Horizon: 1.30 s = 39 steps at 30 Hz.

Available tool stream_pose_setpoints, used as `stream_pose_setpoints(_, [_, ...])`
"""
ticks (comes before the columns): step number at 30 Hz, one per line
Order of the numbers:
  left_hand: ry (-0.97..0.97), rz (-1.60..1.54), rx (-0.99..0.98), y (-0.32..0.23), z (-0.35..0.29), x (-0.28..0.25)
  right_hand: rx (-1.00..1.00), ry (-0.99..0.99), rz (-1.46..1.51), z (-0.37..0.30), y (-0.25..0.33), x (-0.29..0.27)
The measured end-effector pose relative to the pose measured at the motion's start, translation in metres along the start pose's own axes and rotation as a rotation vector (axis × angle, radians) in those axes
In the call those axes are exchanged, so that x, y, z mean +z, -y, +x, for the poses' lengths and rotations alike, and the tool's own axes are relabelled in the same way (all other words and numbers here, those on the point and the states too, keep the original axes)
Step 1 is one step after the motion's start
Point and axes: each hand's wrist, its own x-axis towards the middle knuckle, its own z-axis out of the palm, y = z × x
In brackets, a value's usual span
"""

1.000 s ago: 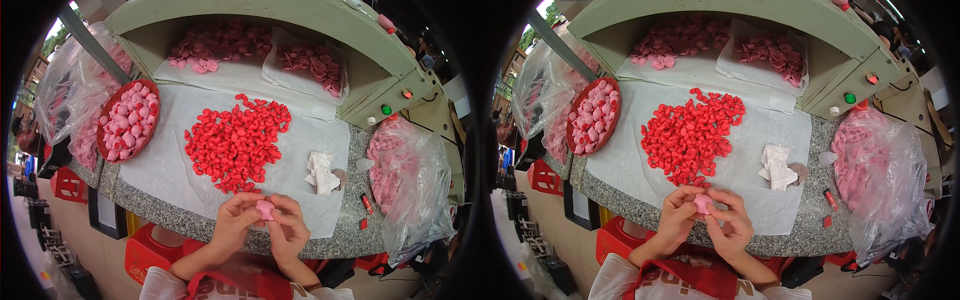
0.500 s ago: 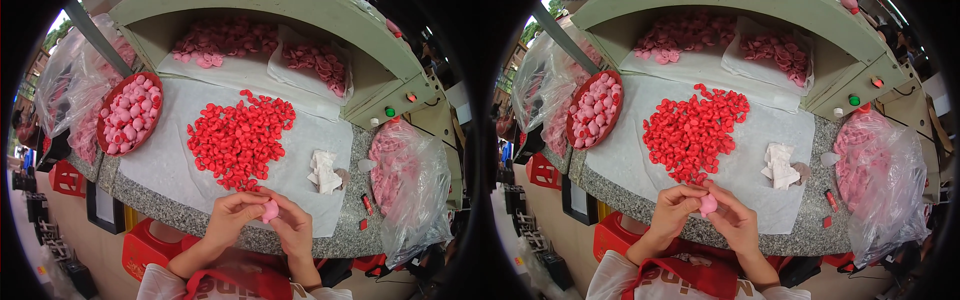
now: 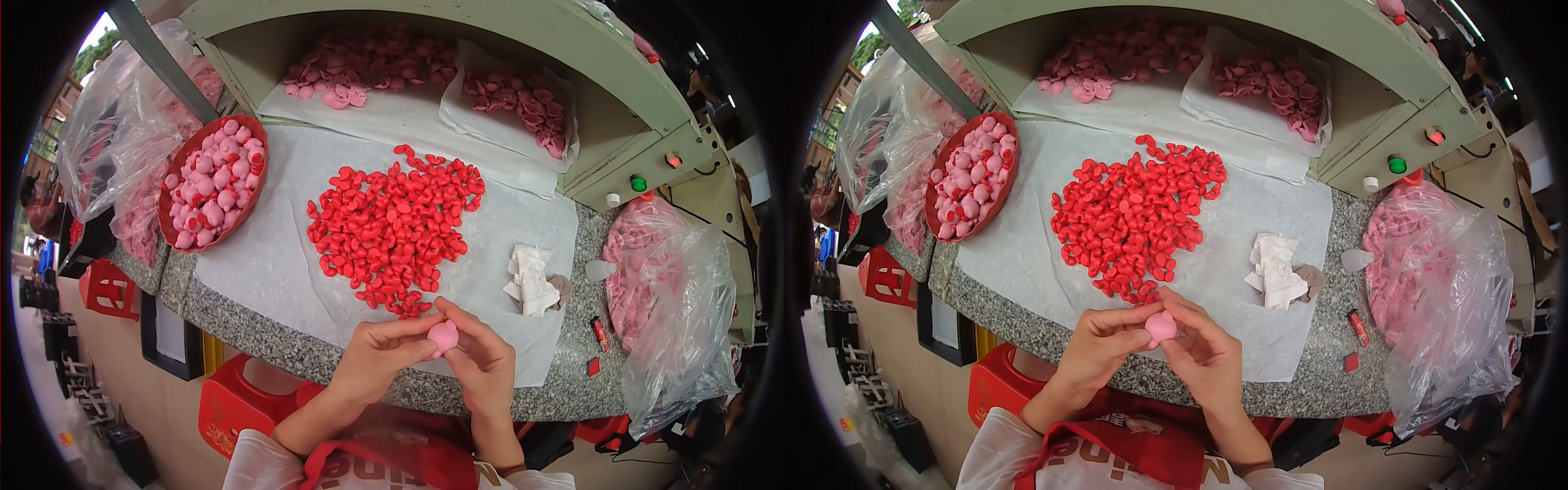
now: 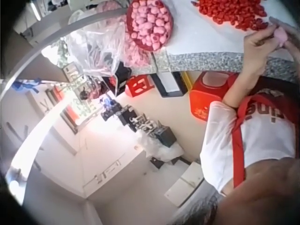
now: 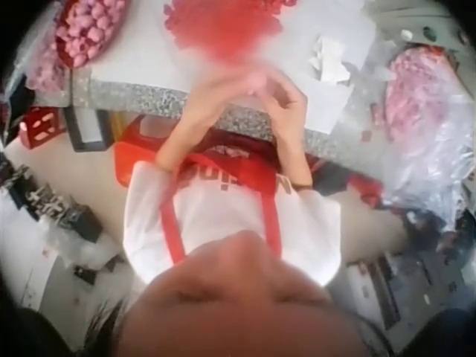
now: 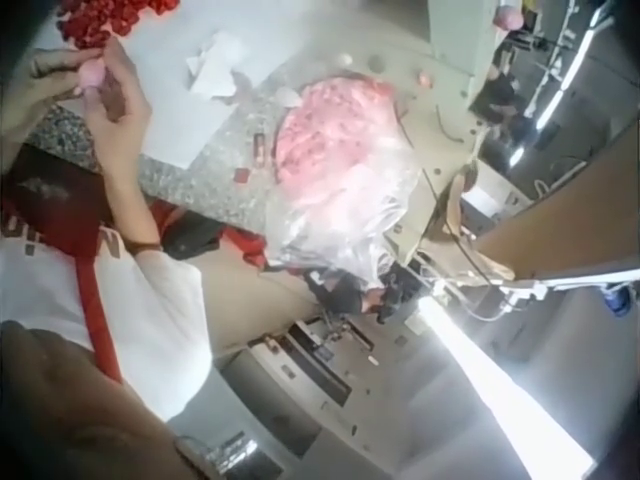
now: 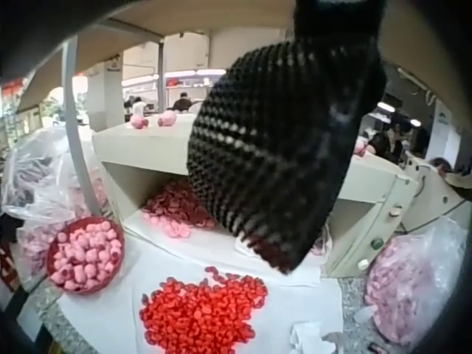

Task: Assembling small pink plastic toy components by applying glue and pressing pieces together at an industrial workbench.

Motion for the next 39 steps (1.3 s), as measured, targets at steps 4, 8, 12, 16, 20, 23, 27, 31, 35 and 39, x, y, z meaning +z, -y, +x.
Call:
stream_pose_setpoints(4, [-0.013,0.038,0.019,0.001,0.000,0.001,0.055,-0.028,0.035,0.002,0.004,0.003])
stream_pose_setpoints(8, [-0.034,0.066,0.068,0.005,0.001,0.001,0.042,-0.005,0.029,0.002,0.002,0.002])
stream_pose_setpoints(12, [-0.045,0.123,0.102,0.005,0.000,0.003,0.023,-0.004,0.033,0.002,-0.002,0.000])
stream_pose_setpoints(16, [-0.067,0.132,0.094,0.007,0.001,0.002,0.043,-0.014,0.069,0.003,-0.003,0.002])
stream_pose_setpoints(20, [-0.054,0.037,0.043,0.001,0.001,0.004,0.029,0.056,0.017,0.006,0.002,-0.002])
stream_pose_setpoints(23, [-0.042,0.045,0.047,0.001,0.000,0.004,0.053,0.074,0.001,0.005,0.008,0.001])
stream_pose_setpoints(27, [0.026,0.023,0.053,0.001,-0.001,-0.001,0.082,0.047,0.002,0.005,0.009,0.001])
stream_pose_setpoints(31, [0.060,0.078,0.029,-0.002,-0.002,-0.004,0.079,0.065,-0.007,0.004,0.008,-0.002])
stream_pose_setpoints(35, [0.077,0.130,0.077,-0.002,-0.002,-0.005,0.082,0.083,0.022,0.004,0.006,-0.003])
stream_pose_setpoints(39, [0.074,0.146,0.079,-0.001,-0.001,-0.005,0.089,0.073,0.032,0.004,0.003,-0.005])
